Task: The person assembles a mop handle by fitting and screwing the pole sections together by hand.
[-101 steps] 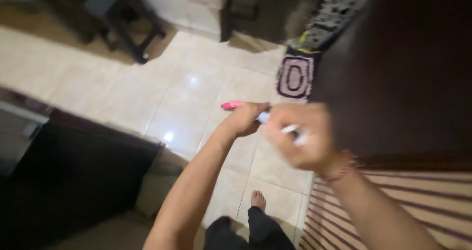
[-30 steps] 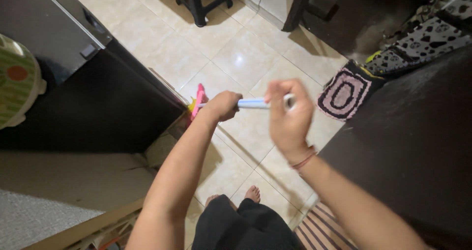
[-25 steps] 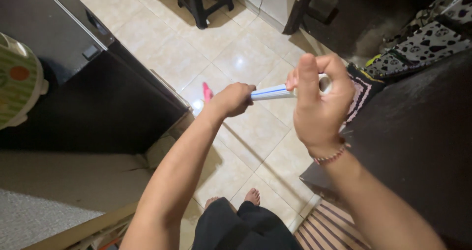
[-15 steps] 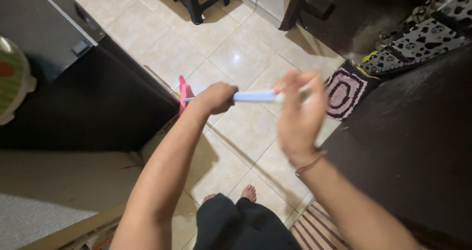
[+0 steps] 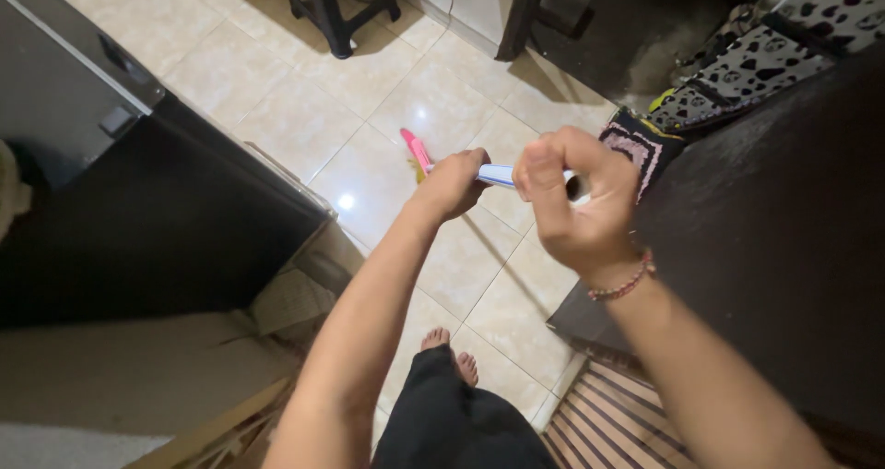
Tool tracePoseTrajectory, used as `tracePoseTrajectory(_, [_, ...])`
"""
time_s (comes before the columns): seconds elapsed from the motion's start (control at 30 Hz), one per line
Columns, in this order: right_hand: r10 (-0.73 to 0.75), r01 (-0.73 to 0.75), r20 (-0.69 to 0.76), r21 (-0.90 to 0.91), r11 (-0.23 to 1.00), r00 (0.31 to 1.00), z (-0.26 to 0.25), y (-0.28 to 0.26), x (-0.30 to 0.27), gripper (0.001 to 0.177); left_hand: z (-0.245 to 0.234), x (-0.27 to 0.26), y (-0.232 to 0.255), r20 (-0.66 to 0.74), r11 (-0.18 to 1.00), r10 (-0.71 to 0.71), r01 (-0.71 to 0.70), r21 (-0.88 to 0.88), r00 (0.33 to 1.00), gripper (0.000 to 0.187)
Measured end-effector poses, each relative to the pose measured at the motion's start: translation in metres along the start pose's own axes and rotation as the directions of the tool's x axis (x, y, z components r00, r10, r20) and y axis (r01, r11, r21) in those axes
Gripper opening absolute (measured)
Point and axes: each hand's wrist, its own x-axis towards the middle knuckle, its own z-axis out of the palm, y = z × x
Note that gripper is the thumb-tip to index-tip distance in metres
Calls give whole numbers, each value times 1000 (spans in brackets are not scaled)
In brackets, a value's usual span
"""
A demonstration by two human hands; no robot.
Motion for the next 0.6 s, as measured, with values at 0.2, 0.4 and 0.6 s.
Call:
tracePoseTrajectory(0.2, [68, -77, 35, 368, 927, 997, -60, -17, 41, 26, -24, 21, 44, 61, 981, 192, -191, -13, 980, 19])
tracePoseTrajectory(0.4, [167, -146, -115, 173, 974, 979, -35, -21, 53, 28, -13, 21, 41, 219, 989, 146, -145, -22, 965, 21])
tracePoseTrajectory(0.6, [53, -59, -61, -106, 993, 997, -2, 13, 4, 22, 38, 30, -14, 147, 998, 57, -50, -46, 987, 13])
